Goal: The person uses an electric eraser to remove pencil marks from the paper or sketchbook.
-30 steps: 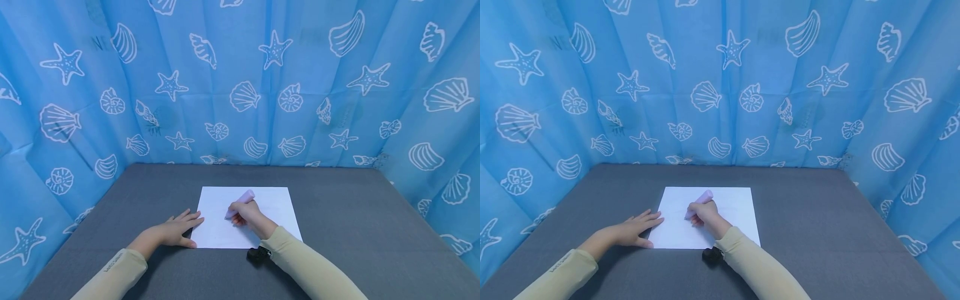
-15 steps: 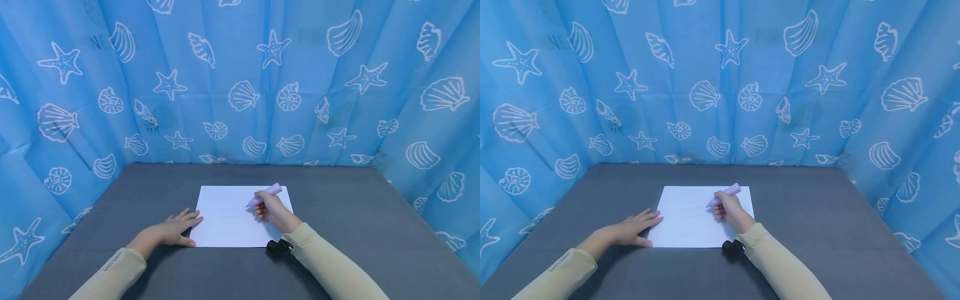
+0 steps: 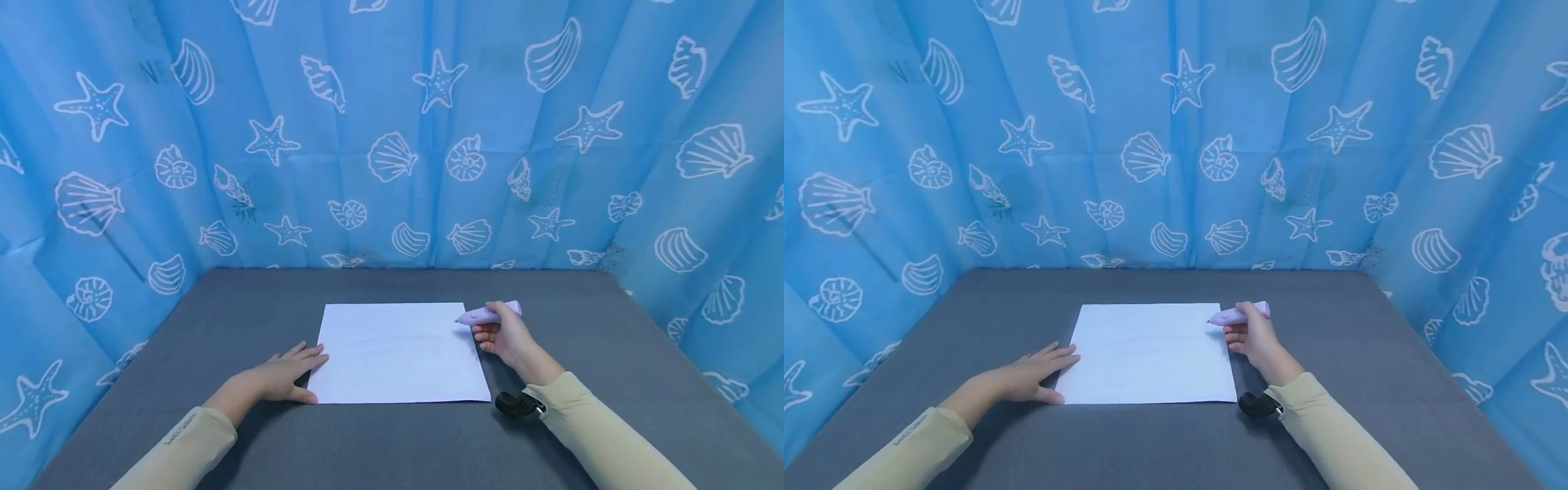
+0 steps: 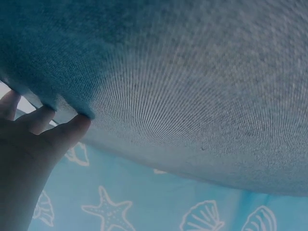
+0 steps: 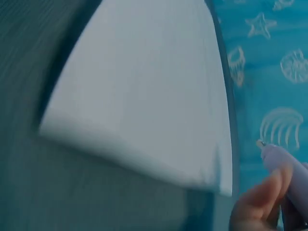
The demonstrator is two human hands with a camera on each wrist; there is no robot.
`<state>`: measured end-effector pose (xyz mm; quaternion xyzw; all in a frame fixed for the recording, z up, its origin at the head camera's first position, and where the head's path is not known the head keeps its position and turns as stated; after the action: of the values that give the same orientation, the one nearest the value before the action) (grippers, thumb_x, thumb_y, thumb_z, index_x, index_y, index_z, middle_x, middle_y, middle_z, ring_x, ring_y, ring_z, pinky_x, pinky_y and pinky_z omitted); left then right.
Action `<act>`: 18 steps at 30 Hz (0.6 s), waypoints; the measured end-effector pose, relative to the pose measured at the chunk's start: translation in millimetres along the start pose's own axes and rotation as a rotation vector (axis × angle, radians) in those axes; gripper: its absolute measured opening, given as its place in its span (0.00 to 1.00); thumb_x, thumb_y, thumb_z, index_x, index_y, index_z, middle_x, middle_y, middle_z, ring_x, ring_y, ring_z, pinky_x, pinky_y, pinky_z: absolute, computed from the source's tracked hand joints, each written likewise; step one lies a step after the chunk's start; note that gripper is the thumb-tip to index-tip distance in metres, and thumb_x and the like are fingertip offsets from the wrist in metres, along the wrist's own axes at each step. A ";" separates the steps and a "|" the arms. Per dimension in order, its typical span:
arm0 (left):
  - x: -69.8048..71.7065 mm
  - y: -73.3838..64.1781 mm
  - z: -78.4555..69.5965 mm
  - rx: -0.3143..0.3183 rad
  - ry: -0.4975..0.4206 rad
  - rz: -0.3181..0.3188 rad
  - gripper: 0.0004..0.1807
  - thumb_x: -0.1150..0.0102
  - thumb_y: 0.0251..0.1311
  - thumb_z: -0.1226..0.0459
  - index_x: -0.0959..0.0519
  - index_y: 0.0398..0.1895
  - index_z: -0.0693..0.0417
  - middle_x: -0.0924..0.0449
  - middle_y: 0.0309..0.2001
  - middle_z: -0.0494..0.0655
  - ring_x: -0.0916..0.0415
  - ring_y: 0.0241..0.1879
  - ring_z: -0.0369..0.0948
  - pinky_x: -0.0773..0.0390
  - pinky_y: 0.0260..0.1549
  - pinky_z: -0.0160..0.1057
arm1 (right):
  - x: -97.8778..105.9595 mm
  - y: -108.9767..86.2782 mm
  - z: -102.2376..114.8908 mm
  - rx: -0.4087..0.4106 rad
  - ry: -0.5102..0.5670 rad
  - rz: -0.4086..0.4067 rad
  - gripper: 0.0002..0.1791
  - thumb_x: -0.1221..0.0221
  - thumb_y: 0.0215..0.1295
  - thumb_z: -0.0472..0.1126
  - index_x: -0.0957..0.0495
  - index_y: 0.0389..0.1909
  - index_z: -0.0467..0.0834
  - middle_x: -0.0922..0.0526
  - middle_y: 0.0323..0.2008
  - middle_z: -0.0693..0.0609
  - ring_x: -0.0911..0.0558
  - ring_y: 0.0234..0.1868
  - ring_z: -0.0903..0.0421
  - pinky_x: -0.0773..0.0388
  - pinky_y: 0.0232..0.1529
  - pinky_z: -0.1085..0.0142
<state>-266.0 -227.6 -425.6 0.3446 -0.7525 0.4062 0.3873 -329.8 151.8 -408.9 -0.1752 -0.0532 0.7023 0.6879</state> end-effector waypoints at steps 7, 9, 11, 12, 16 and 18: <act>-1.7 -1.7 -0.1 0.004 -0.007 -0.029 0.45 0.34 0.55 0.46 0.39 0.74 0.51 0.54 0.76 0.54 0.61 0.74 0.59 0.54 0.63 0.69 | 48.6 -14.4 2.4 0.025 -0.024 -0.108 0.14 0.46 0.71 0.42 0.34 0.47 0.36 0.22 0.21 0.53 0.22 0.20 0.62 0.24 0.24 0.70; -2.3 -1.2 0.2 0.014 -0.011 -0.039 0.45 0.33 0.55 0.46 0.38 0.73 0.51 0.54 0.76 0.56 0.60 0.73 0.61 0.53 0.63 0.70 | 58.0 -17.2 1.6 0.018 -0.041 -0.108 0.16 0.43 0.69 0.42 0.34 0.49 0.37 0.18 0.22 0.54 0.19 0.22 0.62 0.23 0.25 0.70; -3.2 -0.2 0.8 0.026 -0.014 -0.046 0.45 0.32 0.54 0.46 0.38 0.73 0.50 0.53 0.75 0.57 0.60 0.73 0.61 0.52 0.62 0.70 | 64.8 -20.1 -0.2 0.003 -0.052 -0.097 0.18 0.41 0.69 0.42 0.34 0.52 0.37 0.16 0.23 0.54 0.17 0.24 0.61 0.21 0.26 0.69; -3.4 0.4 1.1 0.027 -0.015 -0.050 0.45 0.32 0.54 0.45 0.38 0.73 0.50 0.51 0.75 0.57 0.59 0.73 0.62 0.51 0.62 0.70 | 67.2 -21.2 -1.1 -0.002 -0.050 -0.089 0.19 0.42 0.68 0.41 0.35 0.52 0.36 0.16 0.24 0.53 0.16 0.25 0.61 0.21 0.27 0.69; -4.5 0.8 2.3 0.030 -0.017 -0.063 0.46 0.33 0.53 0.44 0.37 0.72 0.50 0.49 0.74 0.57 0.58 0.73 0.62 0.51 0.61 0.71 | 73.8 -26.0 -5.3 -0.021 -0.116 -0.075 0.20 0.43 0.68 0.38 0.35 0.54 0.32 0.15 0.25 0.52 0.15 0.26 0.59 0.19 0.28 0.67; -4.8 0.3 2.0 0.026 -0.018 -0.069 0.46 0.33 0.53 0.43 0.37 0.72 0.51 0.49 0.74 0.57 0.58 0.73 0.62 0.51 0.61 0.71 | 77.6 -28.5 -6.1 -0.019 -0.197 -0.099 0.20 0.42 0.67 0.38 0.35 0.52 0.32 0.16 0.24 0.53 0.17 0.24 0.60 0.20 0.26 0.68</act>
<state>-264.6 -228.3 -430.6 0.3790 -0.7381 0.3993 0.3900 -300.3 228.6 -418.9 -0.1090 -0.1358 0.6809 0.7114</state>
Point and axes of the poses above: each hand's wrist, its own y-axis towards the middle knuckle, its own x-axis out of the back of the hand, z = x × y, the point moved 6 cm from there along y, towards the middle knuckle
